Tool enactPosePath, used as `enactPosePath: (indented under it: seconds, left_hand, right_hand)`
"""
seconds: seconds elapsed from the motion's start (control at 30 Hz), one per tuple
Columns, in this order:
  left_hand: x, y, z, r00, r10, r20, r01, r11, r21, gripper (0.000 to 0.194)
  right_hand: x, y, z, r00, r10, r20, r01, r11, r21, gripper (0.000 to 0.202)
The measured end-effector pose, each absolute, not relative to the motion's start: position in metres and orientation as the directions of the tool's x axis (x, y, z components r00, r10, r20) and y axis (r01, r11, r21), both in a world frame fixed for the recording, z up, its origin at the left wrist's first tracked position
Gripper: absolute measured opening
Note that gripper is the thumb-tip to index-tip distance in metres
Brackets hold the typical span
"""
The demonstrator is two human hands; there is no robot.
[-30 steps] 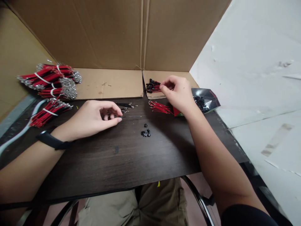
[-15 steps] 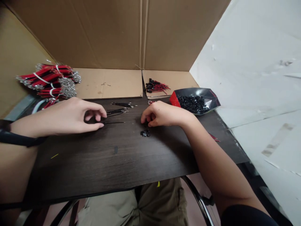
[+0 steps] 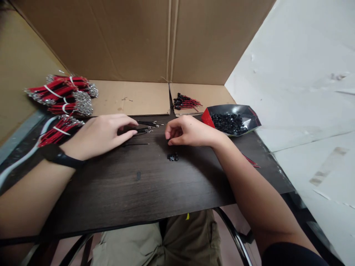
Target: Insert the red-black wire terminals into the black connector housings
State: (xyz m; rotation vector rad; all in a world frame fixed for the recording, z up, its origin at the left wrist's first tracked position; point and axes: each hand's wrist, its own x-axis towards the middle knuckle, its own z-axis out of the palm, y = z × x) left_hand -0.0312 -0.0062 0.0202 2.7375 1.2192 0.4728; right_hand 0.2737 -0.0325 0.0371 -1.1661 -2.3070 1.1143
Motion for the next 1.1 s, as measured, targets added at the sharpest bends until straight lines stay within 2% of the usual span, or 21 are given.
enactPosePath:
  seconds: [0.07,0.17,0.33,0.57,0.67,0.73,0.8,0.87,0.97,1.1]
  left_hand:
    - [-0.021,-0.011,0.015,0.660,0.714,0.235,0.672,-0.700,0.240,0.032]
    - [-0.013,-0.012,0.010,0.668,0.713,0.213,0.683,-0.701,0.204,0.034]
    - [-0.016,-0.009,0.009,0.640,0.730,0.239,0.712,-0.681,0.172,0.026]
    - [-0.018,-0.012,0.015,0.570,0.757,0.319,0.713,-0.649,0.267,0.023]
    - [-0.014,-0.015,0.017,0.503,0.786,0.360,0.684,-0.617,0.390,0.021]
    - [-0.008,-0.019,0.019,0.420,0.830,0.366,0.613,-0.557,0.560,0.021]
    - [0.001,-0.025,0.022,0.336,0.882,0.330,0.464,-0.460,0.757,0.023]
    - [0.011,-0.033,0.023,0.306,0.917,0.255,0.297,-0.347,0.890,0.021]
    - [0.023,-0.043,0.024,0.280,0.950,0.138,0.149,-0.185,0.971,0.014]
    - [0.029,-0.049,0.022,0.255,0.963,0.081,0.086,-0.106,0.991,0.012]
  right_hand:
    - [0.272,-0.032,0.034,-0.599,0.801,-0.015,0.505,0.363,-0.783,0.011]
    - [0.268,-0.032,0.031,-0.579,0.815,0.018,0.488,0.365,-0.793,0.013]
    - [0.264,-0.032,0.029,-0.550,0.835,0.022,0.466,0.328,-0.822,0.014]
    - [0.264,-0.030,0.023,-0.513,0.856,0.060,0.436,0.321,-0.841,0.013]
    - [0.259,-0.030,0.022,-0.477,0.872,0.107,0.395,0.321,-0.861,0.012]
    - [0.253,-0.031,0.020,-0.439,0.886,0.149,0.351,0.322,-0.879,0.013]
    - [0.245,-0.033,0.018,-0.379,0.905,0.195,0.287,0.316,-0.904,0.017]
    - [0.238,-0.036,0.016,-0.319,0.916,0.242,0.215,0.319,-0.923,0.023]
    - [0.230,-0.043,0.016,-0.261,0.916,0.306,0.184,0.358,-0.915,0.023]
    - [0.225,-0.051,0.022,-0.233,0.907,0.351,0.333,0.413,-0.848,0.016]
